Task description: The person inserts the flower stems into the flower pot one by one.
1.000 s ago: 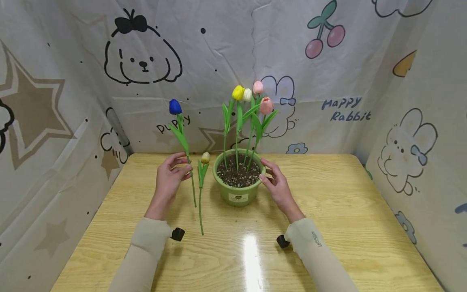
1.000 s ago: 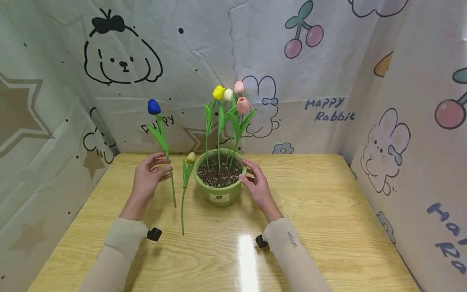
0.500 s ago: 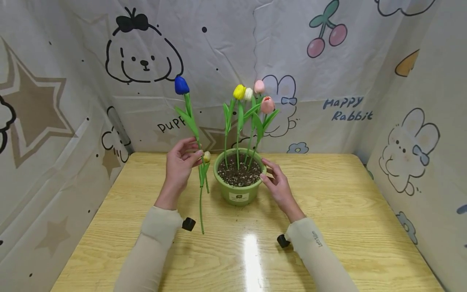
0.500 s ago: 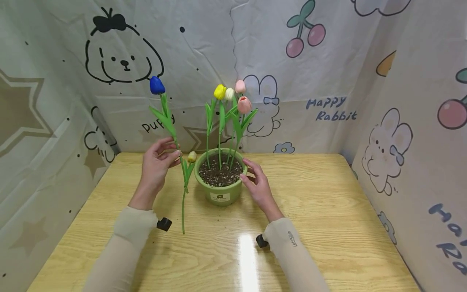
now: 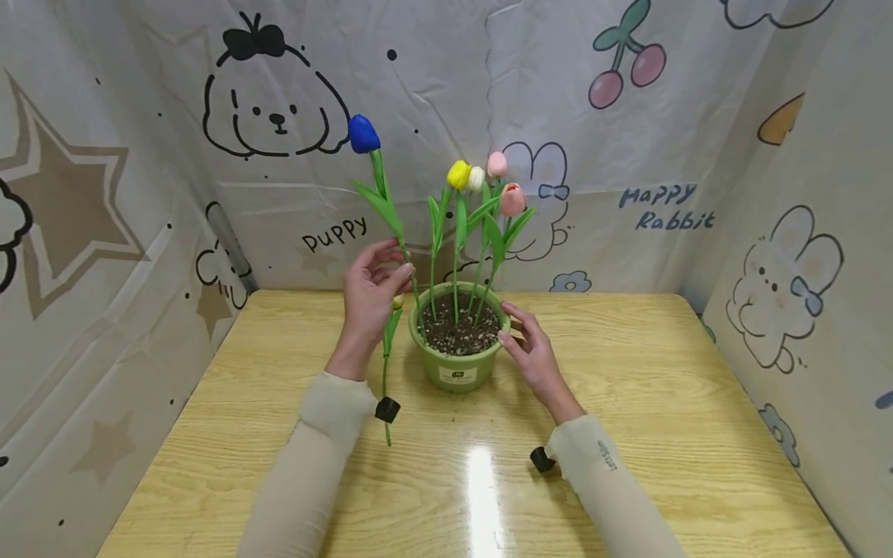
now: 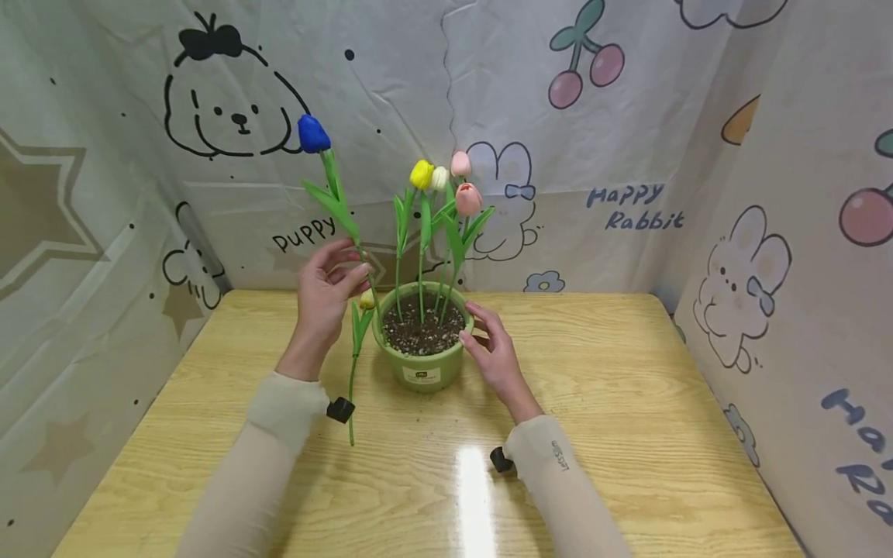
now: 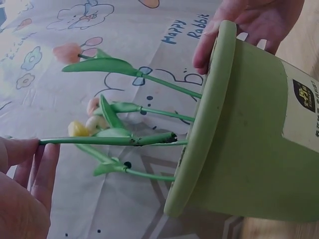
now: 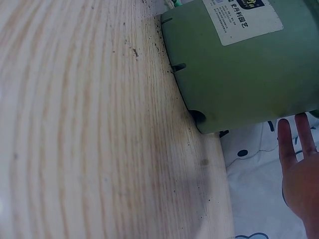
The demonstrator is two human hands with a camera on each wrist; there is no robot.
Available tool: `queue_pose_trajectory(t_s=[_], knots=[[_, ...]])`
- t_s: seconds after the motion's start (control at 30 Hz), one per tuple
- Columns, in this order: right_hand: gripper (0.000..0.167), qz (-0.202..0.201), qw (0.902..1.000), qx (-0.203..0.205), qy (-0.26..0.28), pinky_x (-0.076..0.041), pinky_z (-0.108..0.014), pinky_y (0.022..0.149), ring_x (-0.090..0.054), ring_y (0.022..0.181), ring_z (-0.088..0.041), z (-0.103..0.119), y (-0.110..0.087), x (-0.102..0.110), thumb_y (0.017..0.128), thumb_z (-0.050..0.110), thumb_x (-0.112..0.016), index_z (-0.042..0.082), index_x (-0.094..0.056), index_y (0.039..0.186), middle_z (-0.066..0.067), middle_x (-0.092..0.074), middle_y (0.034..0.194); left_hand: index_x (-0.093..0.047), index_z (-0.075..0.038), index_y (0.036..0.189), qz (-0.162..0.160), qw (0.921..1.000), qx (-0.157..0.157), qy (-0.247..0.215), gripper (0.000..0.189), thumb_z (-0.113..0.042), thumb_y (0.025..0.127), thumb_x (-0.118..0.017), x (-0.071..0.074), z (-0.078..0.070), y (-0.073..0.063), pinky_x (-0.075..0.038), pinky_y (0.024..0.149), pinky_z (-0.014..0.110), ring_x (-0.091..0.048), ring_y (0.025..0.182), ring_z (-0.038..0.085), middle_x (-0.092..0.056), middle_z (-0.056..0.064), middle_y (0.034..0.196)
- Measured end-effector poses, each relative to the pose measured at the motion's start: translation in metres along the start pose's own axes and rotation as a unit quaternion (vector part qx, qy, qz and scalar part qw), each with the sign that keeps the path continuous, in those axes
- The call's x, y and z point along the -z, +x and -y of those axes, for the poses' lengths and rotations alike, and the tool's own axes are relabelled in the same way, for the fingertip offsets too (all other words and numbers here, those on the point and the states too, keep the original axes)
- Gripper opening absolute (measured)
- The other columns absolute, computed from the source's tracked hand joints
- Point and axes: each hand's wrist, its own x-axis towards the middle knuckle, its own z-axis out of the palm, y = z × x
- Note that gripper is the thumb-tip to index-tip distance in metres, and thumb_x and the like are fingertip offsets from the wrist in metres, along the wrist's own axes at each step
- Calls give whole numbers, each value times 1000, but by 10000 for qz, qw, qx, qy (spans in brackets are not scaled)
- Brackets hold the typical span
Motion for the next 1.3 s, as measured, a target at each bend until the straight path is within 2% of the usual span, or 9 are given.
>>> queue_pose_trajectory(t_s=[0.17,0.4,0.53,0.77,1.07,1.3], knots=[[52,18,10000,43,37,-48,-16,102,-46,140,-41,-1,0,0,106,6,-57,8,-44,156,-14,-39,162,-63,2,130,-109,9999,-41,-74,41,10,91,-72,-9,4,4,-65,72,29,-67,78,10,-67,6,105],[52,-41,10000,-4,-21,-49,-17,102,-47,140,-39,0,0,0,106,6,-58,10,-45,155,-13,-40,162,-61,6,131,-301,9992,-57,-275,43,11,90,-72,-19,16,7,-62,68,22,-65,75,7,-66,-2,98],[52,-15,10000,-16,45,-48,-17,103,-46,141,-41,0,0,0,106,6,-58,8,-44,156,-14,-40,162,-61,8,130,-296,9993,-130,-206,42,12,90,-72,-24,23,8,-62,67,22,-65,75,8,-68,-2,98],[52,-13,10000,11,52,-48,-17,103,-45,141,-42,-2,0,1,106,5,-57,9,-44,155,-13,-40,162,-64,4,128,-206,9997,-125,-12,41,12,88,-73,-31,29,8,-65,73,30,-66,76,8,-69,3,100],[52,-7,9999,66,86,-49,-17,103,-46,140,-43,-1,2,0,105,4,-58,10,-45,155,-12,-41,161,-65,2,128,-60,9998,-147,139,41,11,89,-73,-32,36,6,-62,70,21,-67,79,13,-69,2,100],[52,-2,10000,49,65,-49,-17,103,-46,140,-43,0,1,0,105,5,-58,9,-45,155,-12,-41,161,-65,4,128,-24,9989,-402,237,40,10,89,-73,-32,40,7,-62,70,21,-67,79,9,-70,16,105]])
